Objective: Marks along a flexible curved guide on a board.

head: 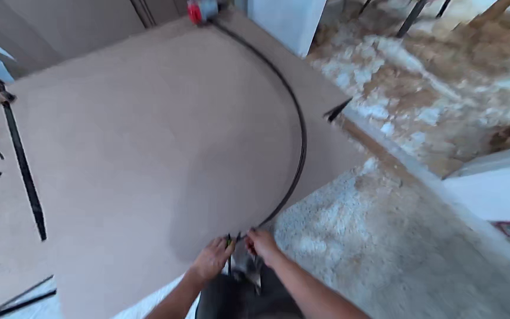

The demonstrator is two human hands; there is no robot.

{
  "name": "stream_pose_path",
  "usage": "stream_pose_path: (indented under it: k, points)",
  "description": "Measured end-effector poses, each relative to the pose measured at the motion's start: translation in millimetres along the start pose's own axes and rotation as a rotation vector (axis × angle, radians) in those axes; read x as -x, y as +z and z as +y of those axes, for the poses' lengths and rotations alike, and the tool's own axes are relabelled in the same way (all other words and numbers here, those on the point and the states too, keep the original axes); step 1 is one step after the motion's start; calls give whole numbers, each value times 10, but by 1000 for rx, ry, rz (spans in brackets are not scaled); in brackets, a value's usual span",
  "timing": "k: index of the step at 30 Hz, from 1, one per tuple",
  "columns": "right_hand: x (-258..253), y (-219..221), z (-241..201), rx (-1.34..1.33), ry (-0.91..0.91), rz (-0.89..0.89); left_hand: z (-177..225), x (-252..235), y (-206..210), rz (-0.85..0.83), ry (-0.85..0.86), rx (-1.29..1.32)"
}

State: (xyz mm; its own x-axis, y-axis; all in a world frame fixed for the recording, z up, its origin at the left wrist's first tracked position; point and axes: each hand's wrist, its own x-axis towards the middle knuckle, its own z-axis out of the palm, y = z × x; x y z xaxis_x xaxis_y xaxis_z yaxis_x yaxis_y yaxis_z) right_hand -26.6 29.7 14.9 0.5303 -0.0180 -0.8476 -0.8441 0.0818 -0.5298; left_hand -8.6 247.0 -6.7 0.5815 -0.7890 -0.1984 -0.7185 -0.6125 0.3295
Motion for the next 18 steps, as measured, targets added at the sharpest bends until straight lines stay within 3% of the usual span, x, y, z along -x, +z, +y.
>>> stream_pose_path:
  k: [5,10,12,15,18]
  points:
    - [-57,106,183,118,-75,90,-83,31,137,80,58,54]
    - [47,296,333,329,-260,709,-136,-2,131,135,84,112]
    - [14,318,388,480,-404,871,-164,-10,158,151,106,131]
    - [-69,314,483,764,-545,900,-181,-8,142,126,119,127]
    - [-111,344,525,903,-530,924,-178,-20,125,99,121,117]
